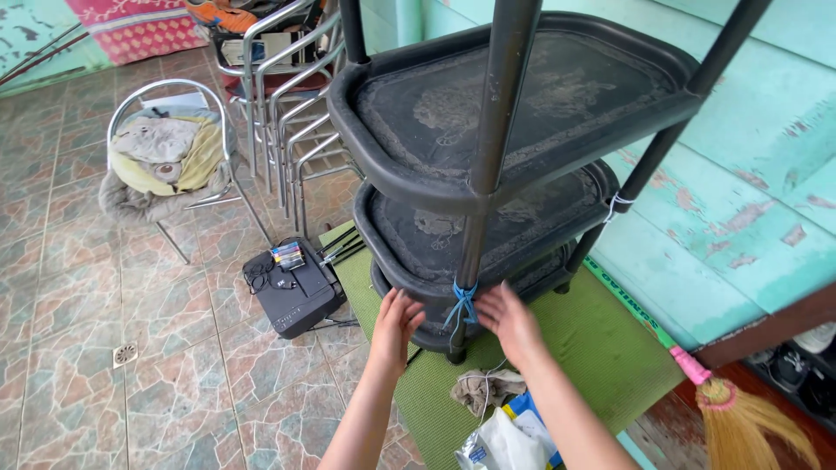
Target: Securing a multi-tier plastic shelf unit using blue string to reinforce or repair it.
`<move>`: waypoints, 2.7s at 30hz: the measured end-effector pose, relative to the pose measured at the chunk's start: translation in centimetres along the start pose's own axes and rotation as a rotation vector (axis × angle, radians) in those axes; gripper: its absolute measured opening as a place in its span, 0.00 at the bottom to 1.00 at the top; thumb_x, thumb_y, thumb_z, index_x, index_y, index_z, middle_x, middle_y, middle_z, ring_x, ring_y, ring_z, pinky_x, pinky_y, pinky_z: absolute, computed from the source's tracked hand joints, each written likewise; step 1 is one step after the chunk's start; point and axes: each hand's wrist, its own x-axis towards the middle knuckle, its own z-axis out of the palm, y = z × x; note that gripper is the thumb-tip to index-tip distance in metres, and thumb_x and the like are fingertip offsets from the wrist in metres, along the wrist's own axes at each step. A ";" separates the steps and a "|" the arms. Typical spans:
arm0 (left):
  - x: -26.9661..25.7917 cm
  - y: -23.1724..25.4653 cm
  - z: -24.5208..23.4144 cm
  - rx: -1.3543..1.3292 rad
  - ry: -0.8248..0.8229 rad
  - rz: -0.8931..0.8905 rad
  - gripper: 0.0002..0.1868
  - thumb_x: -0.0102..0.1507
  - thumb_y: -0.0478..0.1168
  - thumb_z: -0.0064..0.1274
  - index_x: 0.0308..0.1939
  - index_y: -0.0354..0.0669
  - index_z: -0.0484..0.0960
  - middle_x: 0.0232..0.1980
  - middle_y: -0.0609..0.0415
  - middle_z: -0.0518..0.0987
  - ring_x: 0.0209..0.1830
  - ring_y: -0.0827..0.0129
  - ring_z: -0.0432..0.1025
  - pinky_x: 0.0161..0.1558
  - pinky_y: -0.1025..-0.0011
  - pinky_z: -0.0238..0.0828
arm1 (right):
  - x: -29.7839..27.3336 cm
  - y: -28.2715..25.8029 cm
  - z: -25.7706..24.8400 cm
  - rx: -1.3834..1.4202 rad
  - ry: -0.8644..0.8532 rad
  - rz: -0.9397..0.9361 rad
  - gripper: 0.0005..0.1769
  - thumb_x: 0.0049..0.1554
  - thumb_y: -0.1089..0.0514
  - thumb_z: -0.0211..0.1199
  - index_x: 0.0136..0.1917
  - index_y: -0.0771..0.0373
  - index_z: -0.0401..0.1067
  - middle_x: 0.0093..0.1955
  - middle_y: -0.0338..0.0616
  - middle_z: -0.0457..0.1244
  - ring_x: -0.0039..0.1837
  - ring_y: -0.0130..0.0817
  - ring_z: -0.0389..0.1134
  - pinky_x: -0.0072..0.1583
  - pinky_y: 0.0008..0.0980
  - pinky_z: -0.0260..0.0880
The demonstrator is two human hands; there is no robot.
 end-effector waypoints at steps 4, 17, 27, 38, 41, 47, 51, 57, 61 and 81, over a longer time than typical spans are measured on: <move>1.6 -0.1 0.9 0.028 -0.074 0.020 0.22 0.68 0.44 0.52 0.64 0.42 0.66 0.47 0.52 0.75 0.44 0.71 0.74 0.53 0.67 0.77 | 0.7 -1.6 2.6 0.114 0.196 -0.085 0.29 0.59 0.44 0.63 0.64 0.64 0.61 0.57 0.48 0.61 0.61 0.42 0.64 0.60 0.42 0.70; 2.4 -0.1 2.0 0.052 -0.048 0.034 0.20 0.65 0.41 0.57 0.52 0.39 0.63 0.44 0.49 0.75 0.35 0.69 0.76 0.46 0.65 0.84 | -4.7 -9.7 16.8 -0.520 0.050 -0.805 0.14 0.59 0.64 0.62 0.57 0.64 0.64 0.46 0.38 0.63 0.49 0.27 0.65 0.53 0.29 0.66; 1.9 -0.2 1.7 0.062 -0.071 0.038 0.18 0.67 0.43 0.54 0.49 0.40 0.63 0.44 0.51 0.73 0.40 0.66 0.77 0.51 0.63 0.82 | -4.6 -9.7 14.4 -0.358 -0.177 -0.700 0.15 0.56 0.70 0.59 0.55 0.62 0.64 0.47 0.36 0.60 0.50 0.25 0.62 0.57 0.28 0.65; 7.7 5.3 -3.4 0.355 0.182 0.166 0.31 0.67 0.47 0.52 0.72 0.45 0.63 0.48 0.49 0.75 0.39 0.67 0.70 0.44 0.67 0.72 | -4.8 -9.0 12.4 -0.472 -0.255 -0.611 0.16 0.60 0.65 0.60 0.61 0.63 0.64 0.50 0.39 0.62 0.54 0.28 0.66 0.60 0.32 0.67; 14.4 9.0 -5.6 0.410 0.227 0.428 0.29 0.66 0.40 0.51 0.72 0.43 0.67 0.49 0.48 0.76 0.41 0.67 0.68 0.46 0.69 0.68 | -5.4 -8.3 11.8 -0.525 -0.193 -0.614 0.21 0.60 0.65 0.60 0.65 0.63 0.63 0.55 0.43 0.63 0.57 0.29 0.65 0.62 0.33 0.65; 26.8 17.9 -2.7 0.446 -0.035 0.523 0.30 0.64 0.36 0.49 0.71 0.44 0.66 0.62 0.51 0.74 0.59 0.66 0.69 0.57 0.68 0.68 | -7.8 -6.1 13.6 -0.516 0.230 -1.186 0.25 0.61 0.69 0.58 0.69 0.64 0.56 0.67 0.47 0.56 0.65 0.31 0.61 0.64 0.30 0.64; 37.0 18.4 -1.1 0.482 -0.305 0.351 0.31 0.64 0.37 0.50 0.73 0.46 0.65 0.65 0.51 0.74 0.63 0.65 0.70 0.60 0.69 0.66 | -7.3 -1.9 17.2 -0.705 0.405 -1.487 0.19 0.58 0.70 0.60 0.60 0.63 0.60 0.62 0.47 0.57 0.59 0.31 0.61 0.61 0.28 0.63; 38.5 15.7 0.5 0.498 -0.552 0.161 0.25 0.68 0.48 0.53 0.66 0.42 0.74 0.45 0.61 0.79 0.39 0.77 0.68 0.41 0.75 0.63 | -3.4 2.2 23.7 -1.019 0.485 -1.098 0.12 0.54 0.65 0.64 0.53 0.63 0.70 0.53 0.47 0.64 0.53 0.39 0.64 0.56 0.34 0.66; 37.8 15.5 -0.3 0.461 -0.580 0.192 0.22 0.69 0.47 0.53 0.63 0.41 0.77 0.41 0.63 0.79 0.36 0.80 0.68 0.39 0.79 0.64 | -0.4 1.4 28.0 -1.285 0.532 -0.878 0.11 0.56 0.59 0.64 0.53 0.61 0.71 0.53 0.45 0.65 0.58 0.44 0.65 0.59 0.41 0.65; 32.4 18.0 0.7 0.795 -0.738 0.751 0.23 0.62 0.35 0.60 0.60 0.36 0.74 0.48 0.49 0.83 0.46 0.71 0.75 0.48 0.71 0.70 | 2.9 1.5 30.8 -1.584 0.486 -0.565 0.18 0.58 0.53 0.62 0.60 0.59 0.72 0.56 0.42 0.63 0.61 0.42 0.63 0.61 0.41 0.63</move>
